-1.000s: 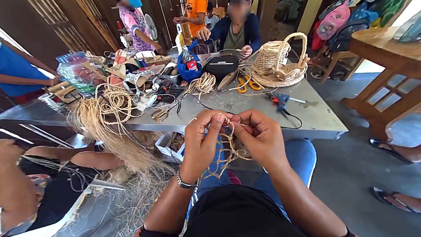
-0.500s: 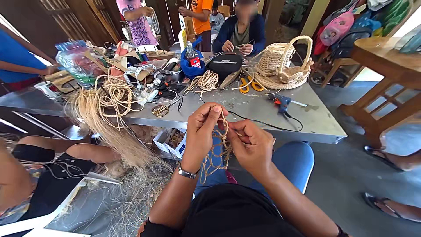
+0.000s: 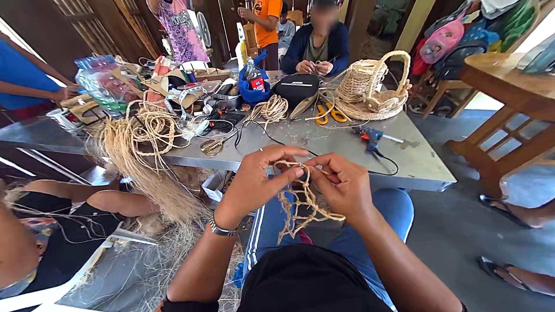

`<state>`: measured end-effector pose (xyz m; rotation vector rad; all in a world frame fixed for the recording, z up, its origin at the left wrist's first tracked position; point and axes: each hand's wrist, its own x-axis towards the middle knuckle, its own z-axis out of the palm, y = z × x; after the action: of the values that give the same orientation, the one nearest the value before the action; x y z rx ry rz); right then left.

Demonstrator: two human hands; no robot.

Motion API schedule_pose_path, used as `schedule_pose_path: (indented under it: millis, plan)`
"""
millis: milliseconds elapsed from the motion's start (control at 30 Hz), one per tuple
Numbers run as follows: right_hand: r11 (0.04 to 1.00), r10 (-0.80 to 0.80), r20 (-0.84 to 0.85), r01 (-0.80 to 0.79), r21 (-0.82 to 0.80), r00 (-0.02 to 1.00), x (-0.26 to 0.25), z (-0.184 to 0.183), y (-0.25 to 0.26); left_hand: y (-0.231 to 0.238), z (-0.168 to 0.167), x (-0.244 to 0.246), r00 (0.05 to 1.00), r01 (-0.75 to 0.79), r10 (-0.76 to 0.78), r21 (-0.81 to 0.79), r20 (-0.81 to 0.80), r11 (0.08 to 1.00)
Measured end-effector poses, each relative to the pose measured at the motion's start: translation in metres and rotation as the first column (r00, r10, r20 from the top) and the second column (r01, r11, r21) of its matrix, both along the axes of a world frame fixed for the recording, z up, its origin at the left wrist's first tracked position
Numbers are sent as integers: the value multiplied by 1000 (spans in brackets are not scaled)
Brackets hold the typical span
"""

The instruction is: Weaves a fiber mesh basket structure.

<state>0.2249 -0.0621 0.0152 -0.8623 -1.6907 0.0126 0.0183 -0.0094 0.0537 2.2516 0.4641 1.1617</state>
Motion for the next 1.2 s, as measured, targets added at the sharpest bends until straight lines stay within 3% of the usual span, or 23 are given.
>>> schedule_pose_path:
  millis: [267,400,500,633,833,967,1200]
  plan:
    - [999,-28,128,25,30,991,2,-2,-11,-14,-4,-5,965,-131,198,342,-171,931]
    - [1000,1,238,3,-17,971,9,6,-24,-22,-2,-7,897,-133,358,617,-257,775]
    - [998,2,385,24,-62,923,14,6,-36,-26,-4,-9,856,-65,418,736,-306,673]
    - [997,70,540,-45,-59,838,16,-2,-53,-36,-4,-18,869,109,317,773,-379,625]
    - [977,210,629,-189,-102,749,17,-12,-89,-71,0,-37,859,351,118,740,-499,573]
    - [958,273,633,-268,-106,724,17,-14,-102,-84,7,-46,845,422,74,745,-530,517]
    - [931,346,615,-340,-133,708,16,-24,-103,-88,5,-56,824,458,67,731,-563,506]
